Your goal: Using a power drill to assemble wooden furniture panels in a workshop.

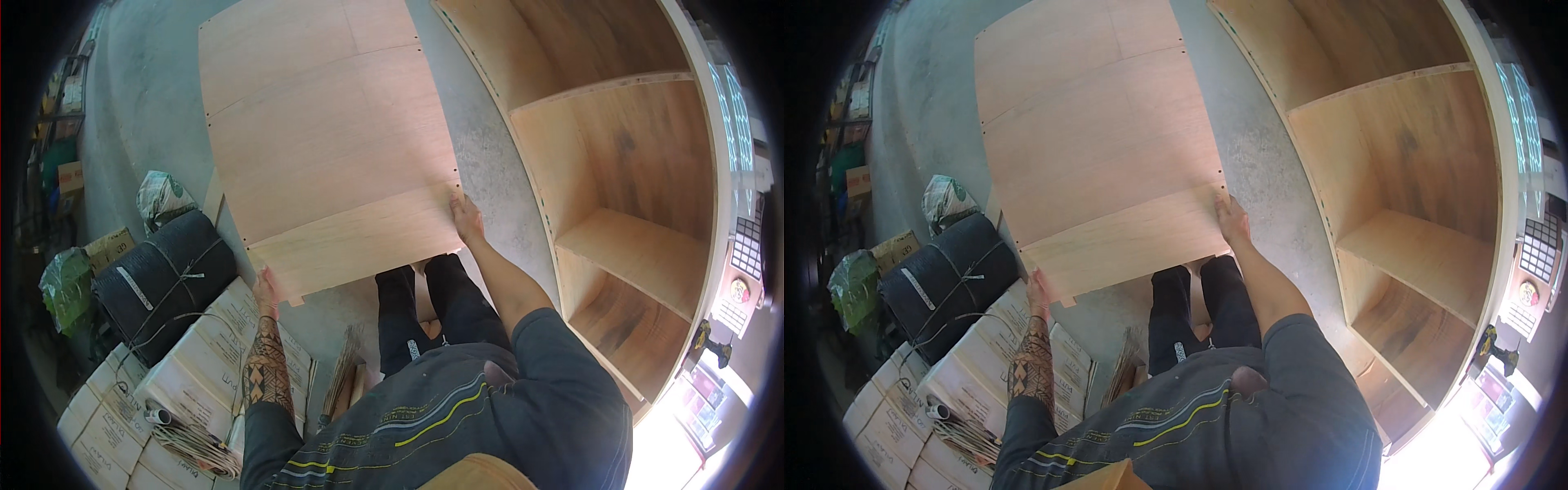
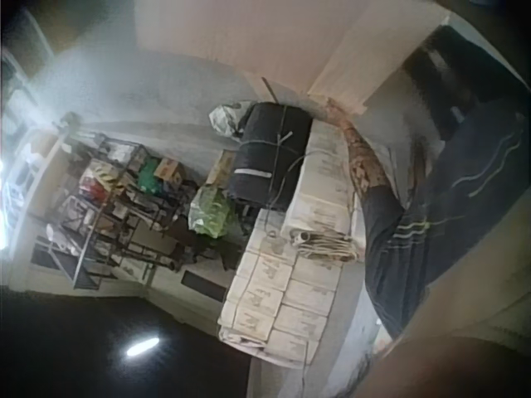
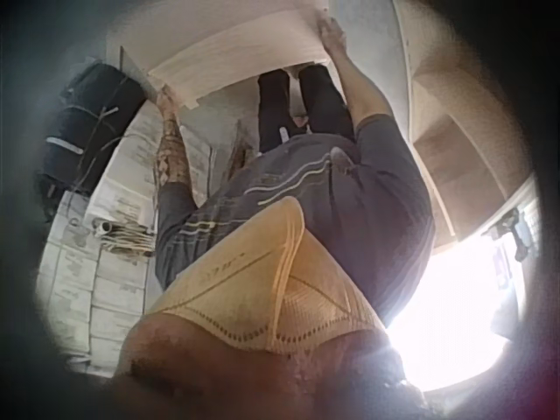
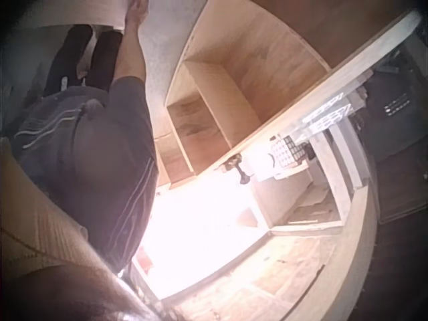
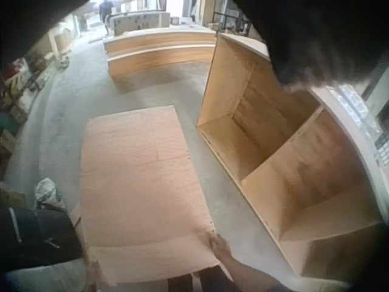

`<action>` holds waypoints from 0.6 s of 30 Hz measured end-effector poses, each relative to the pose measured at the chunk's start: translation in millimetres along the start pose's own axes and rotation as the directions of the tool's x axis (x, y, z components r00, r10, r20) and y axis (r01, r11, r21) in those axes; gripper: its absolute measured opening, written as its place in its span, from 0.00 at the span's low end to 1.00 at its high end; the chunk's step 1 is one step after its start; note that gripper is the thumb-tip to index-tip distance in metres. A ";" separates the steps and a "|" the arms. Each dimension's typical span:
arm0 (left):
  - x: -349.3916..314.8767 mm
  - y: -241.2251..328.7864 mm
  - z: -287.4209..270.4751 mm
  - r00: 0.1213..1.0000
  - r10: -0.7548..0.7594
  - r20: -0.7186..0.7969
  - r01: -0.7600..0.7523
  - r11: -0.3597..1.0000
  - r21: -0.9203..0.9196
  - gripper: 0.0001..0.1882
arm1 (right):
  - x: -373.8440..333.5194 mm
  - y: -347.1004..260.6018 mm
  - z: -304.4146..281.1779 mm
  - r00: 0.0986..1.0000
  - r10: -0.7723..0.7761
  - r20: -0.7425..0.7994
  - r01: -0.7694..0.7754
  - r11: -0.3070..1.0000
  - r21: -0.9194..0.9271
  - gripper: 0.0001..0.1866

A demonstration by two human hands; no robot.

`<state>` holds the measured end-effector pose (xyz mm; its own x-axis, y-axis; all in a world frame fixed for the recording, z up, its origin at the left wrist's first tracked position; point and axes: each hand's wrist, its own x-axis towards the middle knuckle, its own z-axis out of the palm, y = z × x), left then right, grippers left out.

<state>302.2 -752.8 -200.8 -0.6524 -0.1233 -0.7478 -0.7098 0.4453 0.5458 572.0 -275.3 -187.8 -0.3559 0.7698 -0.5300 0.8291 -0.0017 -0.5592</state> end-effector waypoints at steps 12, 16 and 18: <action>18.3 -33.7 -7.5 0.989 0.145 -0.038 -0.142 0.986 0.083 0.32 | -14.6 24.3 9.1 1.000 0.022 0.006 -0.022 0.998 -0.057 0.32; 19.2 -41.9 -6.6 0.987 0.136 -0.083 -0.137 0.991 -0.007 0.29 | -21.3 17.1 6.7 0.998 0.048 0.038 -0.048 0.999 -0.015 0.31; 20.2 -44.3 -8.8 0.993 0.113 -0.038 -0.111 0.993 0.046 0.30 | -17.3 20.9 5.5 0.998 0.037 0.052 -0.035 0.999 -0.034 0.31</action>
<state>318.1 -782.8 -236.8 -0.7379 -0.1058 -0.6666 -0.6201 0.4962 0.6077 593.1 -292.2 -193.8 -0.3469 0.7346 -0.5831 0.8554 -0.0072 -0.5180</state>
